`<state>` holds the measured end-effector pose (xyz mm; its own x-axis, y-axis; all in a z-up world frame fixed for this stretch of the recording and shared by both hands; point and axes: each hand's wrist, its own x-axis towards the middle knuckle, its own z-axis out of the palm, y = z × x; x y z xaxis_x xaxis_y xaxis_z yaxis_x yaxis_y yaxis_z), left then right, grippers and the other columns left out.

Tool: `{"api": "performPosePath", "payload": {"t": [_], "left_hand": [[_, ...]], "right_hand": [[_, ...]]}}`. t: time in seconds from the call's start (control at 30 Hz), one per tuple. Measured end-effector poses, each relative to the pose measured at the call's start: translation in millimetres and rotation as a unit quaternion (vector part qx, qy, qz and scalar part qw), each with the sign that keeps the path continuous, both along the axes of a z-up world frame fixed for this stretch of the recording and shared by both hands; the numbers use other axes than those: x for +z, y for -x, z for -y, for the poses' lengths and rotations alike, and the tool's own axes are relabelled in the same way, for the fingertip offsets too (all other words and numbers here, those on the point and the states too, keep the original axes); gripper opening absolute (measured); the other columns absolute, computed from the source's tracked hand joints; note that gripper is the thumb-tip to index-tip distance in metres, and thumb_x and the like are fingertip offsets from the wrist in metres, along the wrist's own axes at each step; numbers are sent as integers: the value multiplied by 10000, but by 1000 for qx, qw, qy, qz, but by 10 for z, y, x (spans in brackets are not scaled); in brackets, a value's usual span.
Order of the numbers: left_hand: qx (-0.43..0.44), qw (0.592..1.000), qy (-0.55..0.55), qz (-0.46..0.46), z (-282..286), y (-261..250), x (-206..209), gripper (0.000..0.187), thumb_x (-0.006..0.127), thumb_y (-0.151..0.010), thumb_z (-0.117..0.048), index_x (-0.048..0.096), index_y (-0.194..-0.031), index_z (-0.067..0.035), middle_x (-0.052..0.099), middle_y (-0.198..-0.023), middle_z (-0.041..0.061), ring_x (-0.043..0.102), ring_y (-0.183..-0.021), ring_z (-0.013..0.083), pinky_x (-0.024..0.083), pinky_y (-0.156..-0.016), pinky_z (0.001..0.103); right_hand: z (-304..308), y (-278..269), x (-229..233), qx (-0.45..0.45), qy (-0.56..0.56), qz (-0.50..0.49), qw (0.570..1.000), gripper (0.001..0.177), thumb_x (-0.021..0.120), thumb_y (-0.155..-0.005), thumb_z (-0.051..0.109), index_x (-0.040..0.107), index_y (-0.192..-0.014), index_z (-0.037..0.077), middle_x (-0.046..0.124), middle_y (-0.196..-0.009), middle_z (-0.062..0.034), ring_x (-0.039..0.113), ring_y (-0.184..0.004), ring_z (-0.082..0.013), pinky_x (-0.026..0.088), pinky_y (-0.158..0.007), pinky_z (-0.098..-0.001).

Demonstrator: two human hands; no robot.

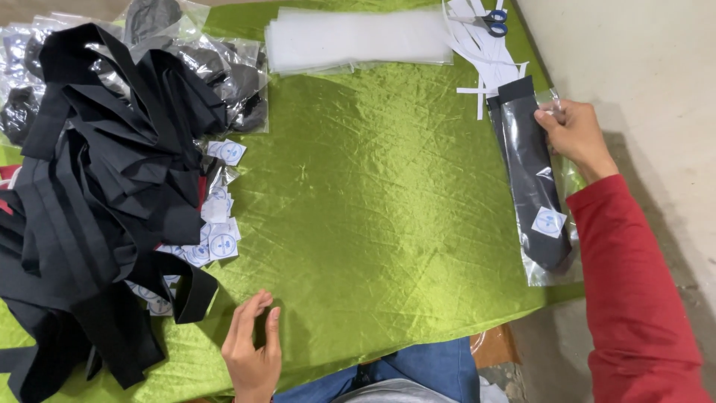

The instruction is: The person folds a black tie, places a small label on it, and slides it into a clear plastic bag. The person then repeats the process with another tie.

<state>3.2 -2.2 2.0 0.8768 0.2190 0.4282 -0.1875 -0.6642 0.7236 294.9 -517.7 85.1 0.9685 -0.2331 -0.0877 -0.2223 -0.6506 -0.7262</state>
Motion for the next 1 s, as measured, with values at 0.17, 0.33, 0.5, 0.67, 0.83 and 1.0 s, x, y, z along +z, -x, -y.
{"api": "performPosePath", "payload": {"t": [0.17,0.33,0.5,0.67,0.83,1.0], "left_hand": [[-6,1000,-5,-9,-23,26,-1,302,640,-976,-44,640,-1262,54,716,-1166,190,728,-1036,268,621,-945,360],[-8,1000,3,-21,-8,38,7,298,631,-979,-36,636,-1265,48,708,-1178,187,718,-1054,274,616,-958,366],[-12,1000,6,-8,-19,42,-15,292,626,-982,-33,636,-1261,51,713,-1175,188,724,-1061,277,620,-960,368],[-14,999,-42,11,-215,41,120,308,654,-964,-40,649,-1258,51,717,-1184,215,714,-1120,333,626,-988,402],[37,976,-209,49,-653,-392,1069,172,752,-1017,-8,767,-1185,31,738,-1014,156,603,-637,197,507,-639,334],[63,941,-327,63,-1172,-1387,1077,223,868,-1044,-140,796,-1212,-13,684,-1014,124,634,-853,250,506,-644,366]], "right_hand": [[31,42,-136,33,89,43,995,397,642,-1110,121,534,-1477,15,690,-813,-154,645,-710,-234,506,-689,-394],[-32,154,-170,26,249,108,962,551,645,-1068,133,420,-1549,-15,590,-1115,-208,552,-1071,-432,452,-844,-605],[-522,614,95,97,381,224,892,454,690,-1050,126,538,-1443,-42,460,-1371,-308,508,-1190,-495,501,-868,-631],[-999,1219,235,191,440,204,853,506,647,-1006,304,581,-1437,48,437,-1541,-278,352,-1469,-470,391,-1137,-647],[-1385,1880,-51,351,362,198,841,559,718,-858,344,563,-1343,113,517,-1486,-210,538,-1331,-386,467,-1125,-521],[-1677,2363,-532,364,253,260,858,307,686,-950,250,656,-1193,65,693,-1079,-109,672,-856,-197,587,-698,-317]]}}
